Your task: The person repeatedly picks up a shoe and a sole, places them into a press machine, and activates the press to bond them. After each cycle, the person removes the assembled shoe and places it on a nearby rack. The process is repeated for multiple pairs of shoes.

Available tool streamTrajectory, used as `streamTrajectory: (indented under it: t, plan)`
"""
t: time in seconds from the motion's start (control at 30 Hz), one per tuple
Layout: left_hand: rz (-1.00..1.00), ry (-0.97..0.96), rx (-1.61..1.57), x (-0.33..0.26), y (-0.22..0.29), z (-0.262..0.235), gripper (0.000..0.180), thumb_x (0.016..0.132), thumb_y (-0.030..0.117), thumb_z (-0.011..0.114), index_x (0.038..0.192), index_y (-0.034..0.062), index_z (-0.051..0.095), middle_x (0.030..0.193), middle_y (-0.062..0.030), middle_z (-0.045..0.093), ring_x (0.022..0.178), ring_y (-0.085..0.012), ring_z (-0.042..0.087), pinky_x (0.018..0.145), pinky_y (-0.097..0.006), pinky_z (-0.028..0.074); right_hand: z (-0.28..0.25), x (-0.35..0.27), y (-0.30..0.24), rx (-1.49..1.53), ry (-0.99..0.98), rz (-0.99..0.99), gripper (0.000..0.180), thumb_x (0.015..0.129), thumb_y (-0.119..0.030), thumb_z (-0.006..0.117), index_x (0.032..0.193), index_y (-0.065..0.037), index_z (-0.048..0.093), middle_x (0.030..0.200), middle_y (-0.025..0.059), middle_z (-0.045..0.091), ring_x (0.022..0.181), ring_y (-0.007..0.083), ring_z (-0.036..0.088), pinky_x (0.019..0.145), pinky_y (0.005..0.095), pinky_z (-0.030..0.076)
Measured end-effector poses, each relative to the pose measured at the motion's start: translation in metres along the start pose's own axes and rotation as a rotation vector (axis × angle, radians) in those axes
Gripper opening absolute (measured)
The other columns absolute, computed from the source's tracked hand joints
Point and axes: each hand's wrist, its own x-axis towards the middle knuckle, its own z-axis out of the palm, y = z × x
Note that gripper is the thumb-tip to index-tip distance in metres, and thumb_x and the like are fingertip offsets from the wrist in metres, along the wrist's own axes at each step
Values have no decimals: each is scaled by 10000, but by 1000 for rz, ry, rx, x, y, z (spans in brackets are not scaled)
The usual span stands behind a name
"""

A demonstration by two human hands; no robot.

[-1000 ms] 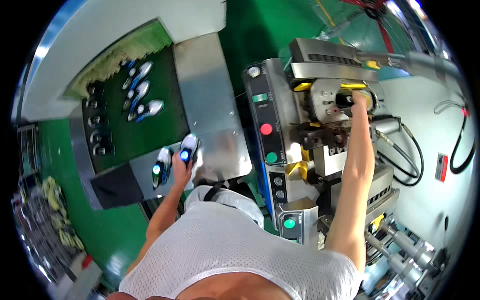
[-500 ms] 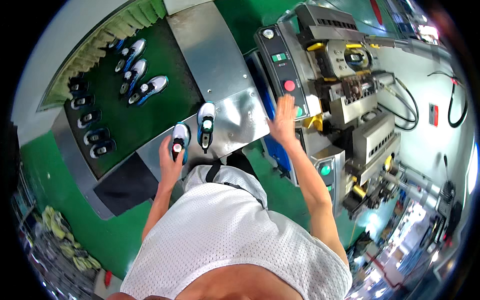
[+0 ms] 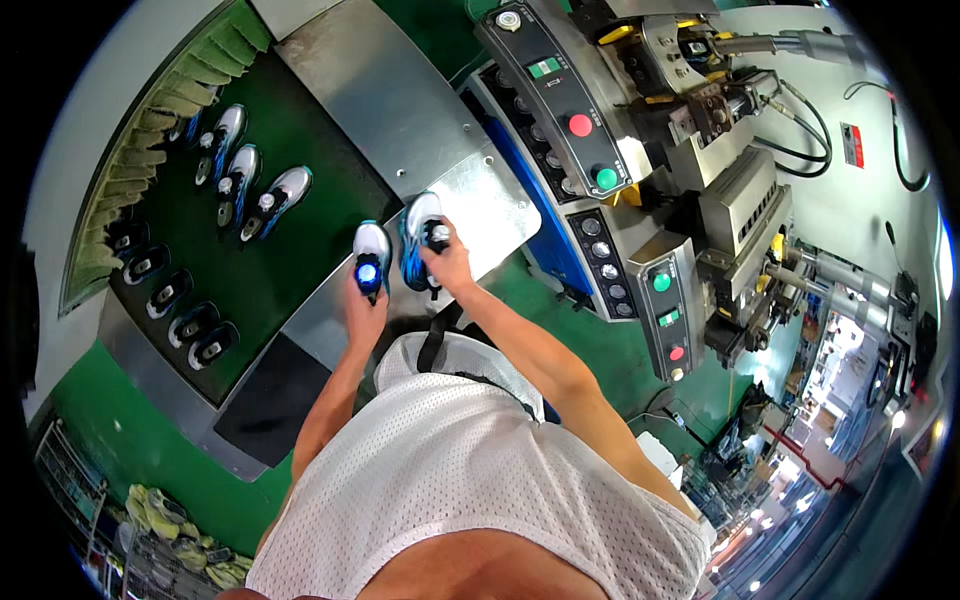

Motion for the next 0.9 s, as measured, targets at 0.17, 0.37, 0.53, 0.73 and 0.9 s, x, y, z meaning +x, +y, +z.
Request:
streamTrajectory:
  t: [0.17,0.37,0.53,0.73,0.9]
  plan:
    - [437,28,69,29,10,62,768,764,-22,655,1438,-30,288,1381,-252,444,1306,-389,438,1088,-421,353,-45,-51,-96,236,55,-103,758,838,-7,696,1480,-38,294,1115,83,615,928,132,592,790,283,499]
    - [-221,-258,-463,44,-6,-19,434,963,162,515,1359,-11,476,1405,-156,487,1311,-283,457,1093,-398,361,-2,-53,-106,231,-47,-172,749,836,-34,689,1468,14,289,1126,105,614,971,157,603,847,294,498]
    - [14,-175,-350,49,54,-15,545,1046,414,347,1396,11,456,1474,-149,408,1387,-285,350,1148,-360,263,56,-40,-45,-331,32,-442,736,793,-88,690,1408,65,317,1301,338,487,1175,464,523,981,420,440]
    - [227,-171,29,26,52,9,735,819,181,722,1418,-20,346,1519,-221,286,1405,-386,296,1152,-436,273,-16,-86,-84,-430,80,-663,662,782,28,639,1369,107,342,1413,317,372,1336,467,366,1114,466,321]
    - [268,-119,25,18,65,24,850,707,57,772,1422,-15,317,1478,-249,302,1371,-406,323,1146,-446,273,15,-48,5,-314,293,-372,802,710,-78,709,1381,85,300,1400,321,362,1311,497,348,1128,478,292]
